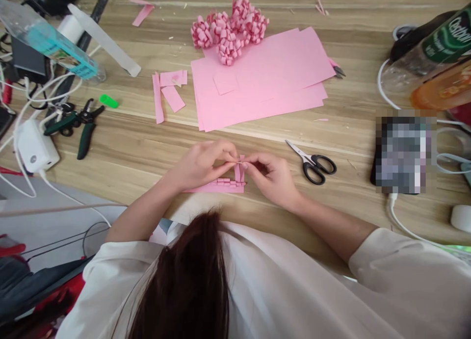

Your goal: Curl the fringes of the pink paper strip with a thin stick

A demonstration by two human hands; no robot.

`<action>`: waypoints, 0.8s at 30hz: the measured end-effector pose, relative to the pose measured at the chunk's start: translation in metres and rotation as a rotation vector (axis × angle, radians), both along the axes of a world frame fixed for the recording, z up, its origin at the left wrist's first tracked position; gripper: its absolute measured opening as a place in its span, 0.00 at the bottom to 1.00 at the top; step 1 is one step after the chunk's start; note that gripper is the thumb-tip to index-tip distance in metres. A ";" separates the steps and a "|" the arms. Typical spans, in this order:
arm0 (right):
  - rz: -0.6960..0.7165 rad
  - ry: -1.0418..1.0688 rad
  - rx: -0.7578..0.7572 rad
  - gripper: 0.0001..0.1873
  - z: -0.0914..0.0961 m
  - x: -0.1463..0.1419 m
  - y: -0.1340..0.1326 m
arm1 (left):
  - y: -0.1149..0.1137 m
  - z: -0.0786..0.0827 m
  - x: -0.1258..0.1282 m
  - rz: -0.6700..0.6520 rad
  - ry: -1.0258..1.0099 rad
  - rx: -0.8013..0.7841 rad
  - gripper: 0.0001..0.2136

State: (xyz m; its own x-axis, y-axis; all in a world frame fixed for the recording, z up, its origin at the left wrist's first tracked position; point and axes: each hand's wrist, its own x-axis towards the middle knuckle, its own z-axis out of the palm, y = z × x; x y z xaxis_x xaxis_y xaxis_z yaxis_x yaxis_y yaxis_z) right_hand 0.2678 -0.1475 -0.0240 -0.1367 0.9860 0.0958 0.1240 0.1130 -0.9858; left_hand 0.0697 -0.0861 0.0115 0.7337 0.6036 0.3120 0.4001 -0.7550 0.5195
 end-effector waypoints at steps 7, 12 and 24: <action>-0.018 0.011 0.015 0.07 -0.004 0.000 0.001 | -0.001 -0.003 -0.001 0.088 0.013 -0.093 0.14; -0.011 0.000 0.020 0.06 -0.004 0.000 0.000 | -0.002 -0.003 0.003 0.124 -0.016 -0.128 0.16; 0.010 -0.055 0.030 0.03 -0.003 0.001 0.000 | -0.003 -0.003 0.007 0.145 -0.037 -0.217 0.17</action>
